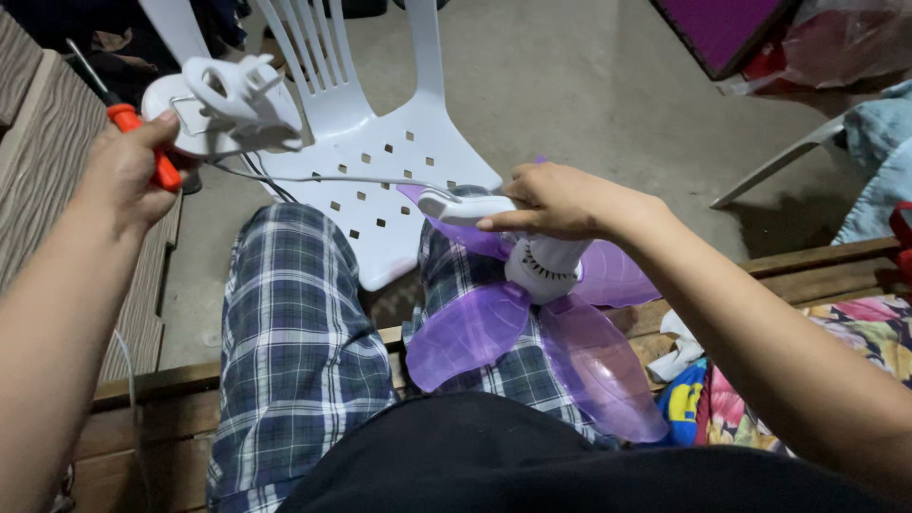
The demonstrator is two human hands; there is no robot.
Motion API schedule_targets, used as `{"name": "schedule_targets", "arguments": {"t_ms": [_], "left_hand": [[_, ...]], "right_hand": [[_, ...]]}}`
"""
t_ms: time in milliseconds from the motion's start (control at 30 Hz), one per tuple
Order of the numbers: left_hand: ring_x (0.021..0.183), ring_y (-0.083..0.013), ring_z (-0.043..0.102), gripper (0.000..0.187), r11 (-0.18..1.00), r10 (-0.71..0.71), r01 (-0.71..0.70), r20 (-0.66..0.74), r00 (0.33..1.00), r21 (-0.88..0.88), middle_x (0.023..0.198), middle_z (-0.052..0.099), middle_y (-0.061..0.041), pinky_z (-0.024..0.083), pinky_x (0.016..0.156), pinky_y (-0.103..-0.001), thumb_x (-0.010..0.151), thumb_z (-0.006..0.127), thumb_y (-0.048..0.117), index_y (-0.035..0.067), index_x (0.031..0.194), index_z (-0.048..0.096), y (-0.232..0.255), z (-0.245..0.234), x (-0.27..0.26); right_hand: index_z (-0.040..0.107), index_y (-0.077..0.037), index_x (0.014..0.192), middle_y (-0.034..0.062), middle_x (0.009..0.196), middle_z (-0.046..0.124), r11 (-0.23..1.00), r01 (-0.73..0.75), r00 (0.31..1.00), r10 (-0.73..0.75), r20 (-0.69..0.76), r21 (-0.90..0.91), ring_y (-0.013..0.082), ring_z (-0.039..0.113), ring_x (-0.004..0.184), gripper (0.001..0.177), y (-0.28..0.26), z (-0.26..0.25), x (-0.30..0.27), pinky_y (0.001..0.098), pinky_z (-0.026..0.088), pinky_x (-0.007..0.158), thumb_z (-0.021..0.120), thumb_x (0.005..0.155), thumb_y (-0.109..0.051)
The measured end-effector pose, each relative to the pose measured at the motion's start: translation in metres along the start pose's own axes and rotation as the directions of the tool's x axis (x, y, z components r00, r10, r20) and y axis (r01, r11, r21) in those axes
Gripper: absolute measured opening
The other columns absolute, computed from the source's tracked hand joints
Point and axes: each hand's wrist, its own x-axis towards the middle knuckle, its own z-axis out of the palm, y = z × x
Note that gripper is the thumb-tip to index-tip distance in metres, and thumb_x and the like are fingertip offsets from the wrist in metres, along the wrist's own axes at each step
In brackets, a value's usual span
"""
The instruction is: The person uses a screwdriver to tighten screws on the white plastic base of a small electric fan, then attaches the purple fan blade assembly to the base.
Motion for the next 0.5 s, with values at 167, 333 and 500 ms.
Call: {"name": "schedule_targets", "arguments": {"t_ms": [167,333,500], "left_hand": [[0.112,-0.0233,0.072,0.025,0.995,0.086,-0.085,-0.023,0.996,0.045,0.125,0.069,-0.012,0.061,0.098,-0.040,0.108,0.063,0.005,0.001,0.132,0.058,-0.003,0.009,-0.020],[0.111,-0.0218,0.073,0.025,0.990,0.095,-0.089,-0.052,0.994,0.110,0.126,0.069,-0.009,0.062,0.092,-0.042,0.108,0.060,0.009,0.005,0.133,0.058,0.012,0.015,-0.045],[0.097,-0.0242,0.067,0.024,0.970,0.017,0.001,-0.068,0.998,0.242,0.119,0.067,-0.012,0.054,0.070,-0.039,0.109,0.060,0.013,0.006,0.131,0.058,0.028,0.019,-0.065]], "right_hand": [[0.071,0.003,0.094,0.0228,0.093,0.067,0.991,0.116,0.993,-0.116,0.002,-0.071,0.0365,0.068,0.087,0.061,0.008,0.004,0.006,0.0479,0.053,0.077,0.063,0.090,-0.057],[0.072,0.000,0.092,0.0205,0.103,0.063,0.967,0.227,0.974,-0.228,0.000,-0.113,0.0372,0.063,0.096,0.053,0.015,0.007,0.004,0.0471,0.050,0.086,0.064,0.091,-0.052],[0.074,-0.005,0.100,0.0189,0.110,0.060,0.972,0.221,0.971,-0.227,-0.076,-0.083,0.0380,0.055,0.108,0.043,0.018,0.009,0.003,0.0488,0.047,0.091,0.067,0.087,-0.045]]}}
